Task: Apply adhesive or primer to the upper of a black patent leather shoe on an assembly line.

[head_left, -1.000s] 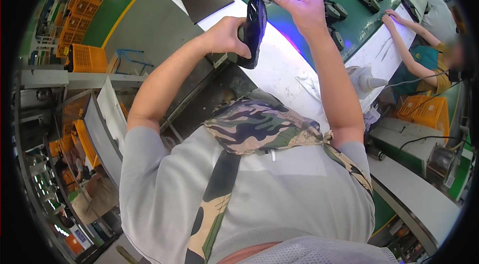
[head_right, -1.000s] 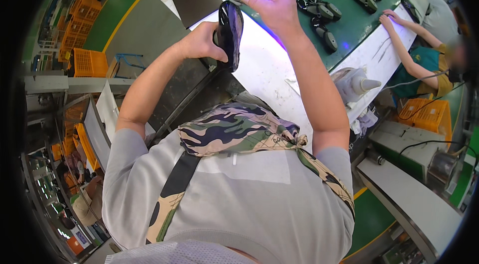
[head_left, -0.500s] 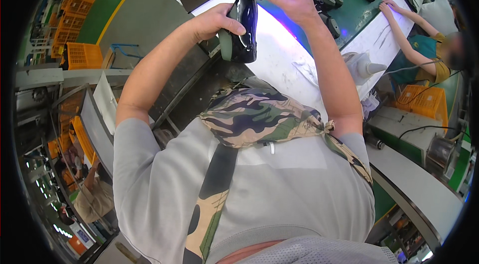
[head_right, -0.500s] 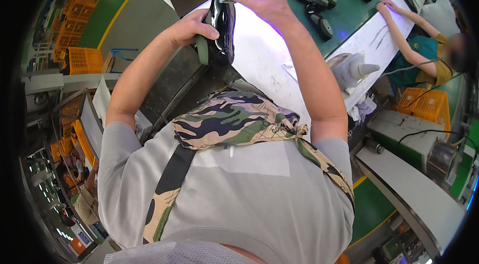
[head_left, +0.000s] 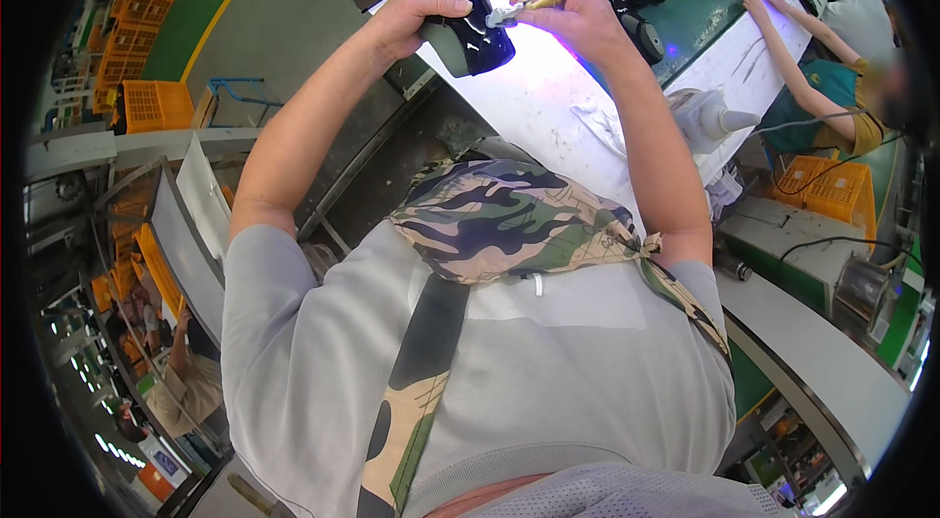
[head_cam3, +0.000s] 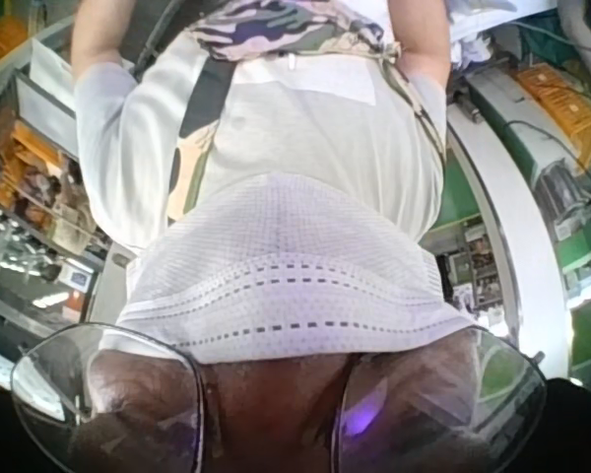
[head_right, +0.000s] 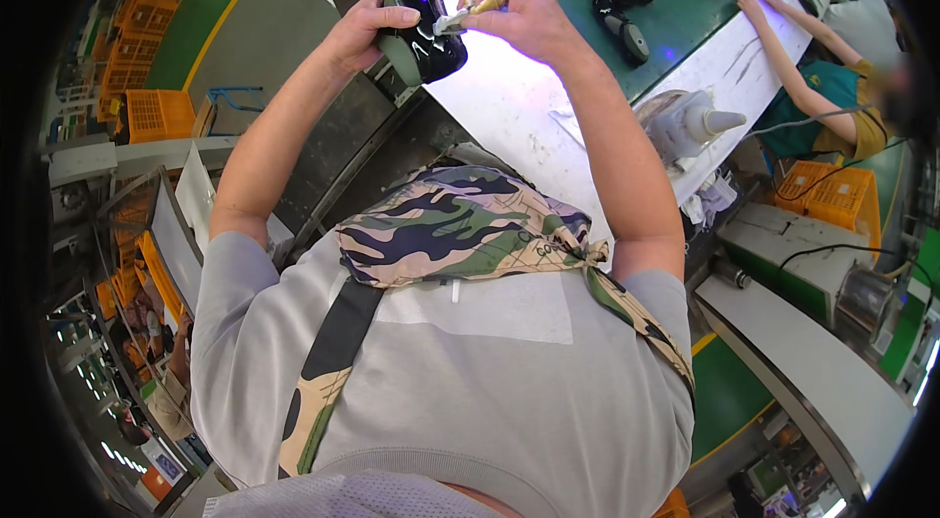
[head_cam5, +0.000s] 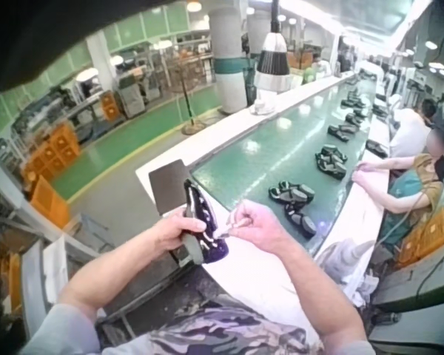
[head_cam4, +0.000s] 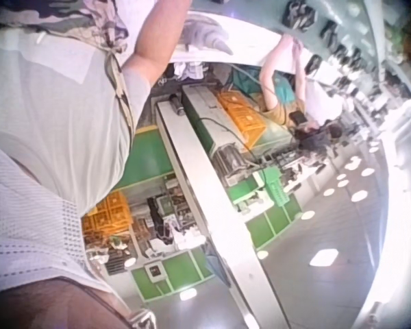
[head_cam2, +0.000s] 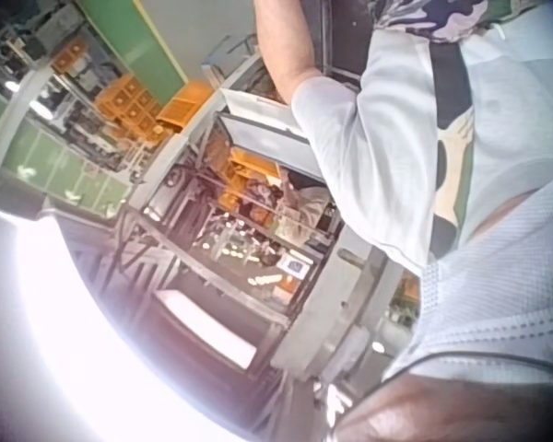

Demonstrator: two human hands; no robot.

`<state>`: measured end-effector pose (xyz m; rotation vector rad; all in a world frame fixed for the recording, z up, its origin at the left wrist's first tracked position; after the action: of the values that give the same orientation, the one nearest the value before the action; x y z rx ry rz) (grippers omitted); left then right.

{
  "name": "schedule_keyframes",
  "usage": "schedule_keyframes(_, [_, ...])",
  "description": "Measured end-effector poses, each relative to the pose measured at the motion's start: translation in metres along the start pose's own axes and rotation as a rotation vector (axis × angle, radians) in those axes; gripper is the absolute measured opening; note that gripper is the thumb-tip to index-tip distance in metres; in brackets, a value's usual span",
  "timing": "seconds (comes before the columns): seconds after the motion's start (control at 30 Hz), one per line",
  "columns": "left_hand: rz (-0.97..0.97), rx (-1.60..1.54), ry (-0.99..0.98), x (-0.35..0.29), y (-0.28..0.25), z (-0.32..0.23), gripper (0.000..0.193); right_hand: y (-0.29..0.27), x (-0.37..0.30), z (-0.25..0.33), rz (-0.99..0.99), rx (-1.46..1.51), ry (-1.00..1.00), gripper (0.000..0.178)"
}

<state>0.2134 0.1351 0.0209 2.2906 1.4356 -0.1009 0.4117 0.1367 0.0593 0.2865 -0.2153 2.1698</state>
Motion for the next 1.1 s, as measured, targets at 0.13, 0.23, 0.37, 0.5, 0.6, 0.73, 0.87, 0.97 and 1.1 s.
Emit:
schedule_keyframes(0.13, [-0.073, -0.066, 0.043, 0.000, -0.012, 0.011, 0.041, -0.002, -0.005, 0.000, -0.004, -0.042, 0.011, 0.021])
schedule_keyframes(0.23, [-0.161, -0.121, 0.084, -0.003, -0.027, 0.018, 0.045, -0.008, -0.008, -0.008, -0.034, -0.008, -0.001, 0.021])
schedule_keyframes(0.37, [-0.164, -0.385, 0.157, -0.011, -0.034, 0.026, 0.042, -0.009, -0.005, -0.033, -0.237, 0.312, -0.020, 0.021])
schedule_keyframes(0.5, [-0.078, -0.548, 0.210, -0.013, -0.032, 0.031, 0.043, 0.002, 0.007, -0.049, -0.367, 0.520, 0.024, 0.020])
schedule_keyframes(0.6, [-0.136, -0.615, 0.287, -0.016, -0.036, 0.034, 0.043, 0.010, 0.011, -0.055, -0.407, 0.531, 0.048, 0.021])
schedule_keyframes(0.73, [-0.252, -0.528, 0.411, -0.025, -0.051, 0.032, 0.037, 0.017, 0.014, -0.060, -0.475, 0.510, 0.114, 0.021])
schedule_keyframes(0.87, [-0.446, -0.270, 0.572, -0.050, -0.068, 0.023, 0.037, 0.035, 0.025, -0.071, -0.475, 0.468, 0.202, 0.021])
schedule_keyframes(0.97, [-0.574, -0.055, 0.667, -0.076, -0.070, 0.014, 0.043, 0.054, 0.034, -0.083, -0.471, 0.400, 0.305, 0.022])
schedule_keyframes(1.1, [-0.757, 0.187, 0.778, -0.111, -0.072, 0.014, 0.045, 0.073, 0.039, -0.107, -0.419, 0.344, 0.363, 0.017])
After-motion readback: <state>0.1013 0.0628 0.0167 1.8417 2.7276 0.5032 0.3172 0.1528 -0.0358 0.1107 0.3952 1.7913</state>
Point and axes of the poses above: each hand's wrist, its own x-axis towards the middle knuckle, its own y-axis out of the palm, z = x × y, the point moved 6 cm from there along x, towards the middle knuckle, and after that the axes turned 2 degrees about x, right-handed, at the moved point
